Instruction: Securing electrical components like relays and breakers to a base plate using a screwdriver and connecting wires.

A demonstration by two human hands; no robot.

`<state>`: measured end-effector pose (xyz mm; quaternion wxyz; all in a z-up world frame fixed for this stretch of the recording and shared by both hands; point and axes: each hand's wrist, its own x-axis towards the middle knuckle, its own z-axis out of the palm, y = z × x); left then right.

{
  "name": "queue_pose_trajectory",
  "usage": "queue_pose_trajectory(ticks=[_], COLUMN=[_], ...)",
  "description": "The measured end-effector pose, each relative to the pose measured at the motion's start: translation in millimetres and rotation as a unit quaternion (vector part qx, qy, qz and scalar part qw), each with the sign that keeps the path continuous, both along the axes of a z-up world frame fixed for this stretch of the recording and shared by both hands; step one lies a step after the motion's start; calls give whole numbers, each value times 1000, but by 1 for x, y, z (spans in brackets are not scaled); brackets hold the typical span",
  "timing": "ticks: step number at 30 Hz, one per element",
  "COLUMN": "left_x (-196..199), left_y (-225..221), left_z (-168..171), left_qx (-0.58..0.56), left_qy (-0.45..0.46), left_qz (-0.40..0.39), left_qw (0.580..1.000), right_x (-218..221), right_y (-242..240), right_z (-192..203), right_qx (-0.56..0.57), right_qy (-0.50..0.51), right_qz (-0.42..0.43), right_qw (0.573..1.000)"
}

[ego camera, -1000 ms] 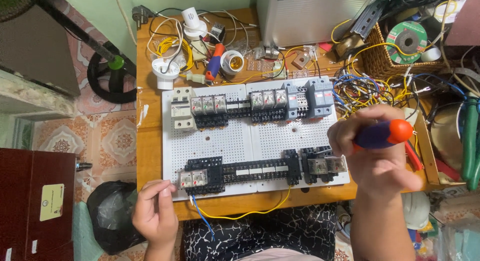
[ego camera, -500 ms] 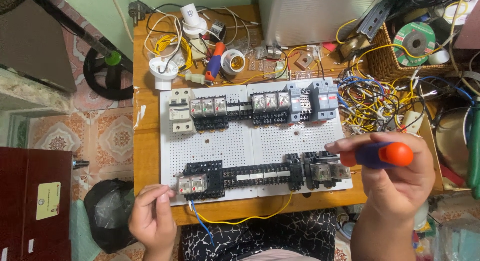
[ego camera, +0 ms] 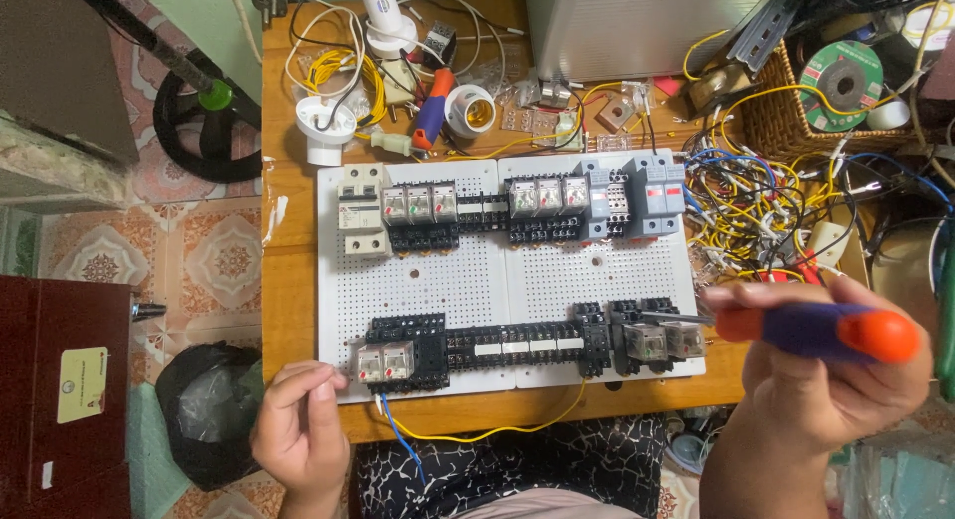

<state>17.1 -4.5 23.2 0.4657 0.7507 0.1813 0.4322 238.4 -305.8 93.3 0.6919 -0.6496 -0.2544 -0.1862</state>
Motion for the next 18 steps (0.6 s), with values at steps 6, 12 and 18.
queue_pose_trajectory(ticks=[6, 12, 18], left_x=[-3, 2, -1], left_y=[2, -1, 0], left_z=[-8, 2, -6], left_qx=[-9, -9, -18], left_qy=[-8, 0, -9], left_qz=[-8, 7, -3], left_qw=[1000, 1000, 1000], right_x=[5, -11, 4], right_y=[-29, 5, -2], right_z=[-12, 8, -5], right_qx=[-12, -25, -28], right_qy=[-47, 55, 18], right_qz=[43, -6, 49], right_qw=[998, 998, 998])
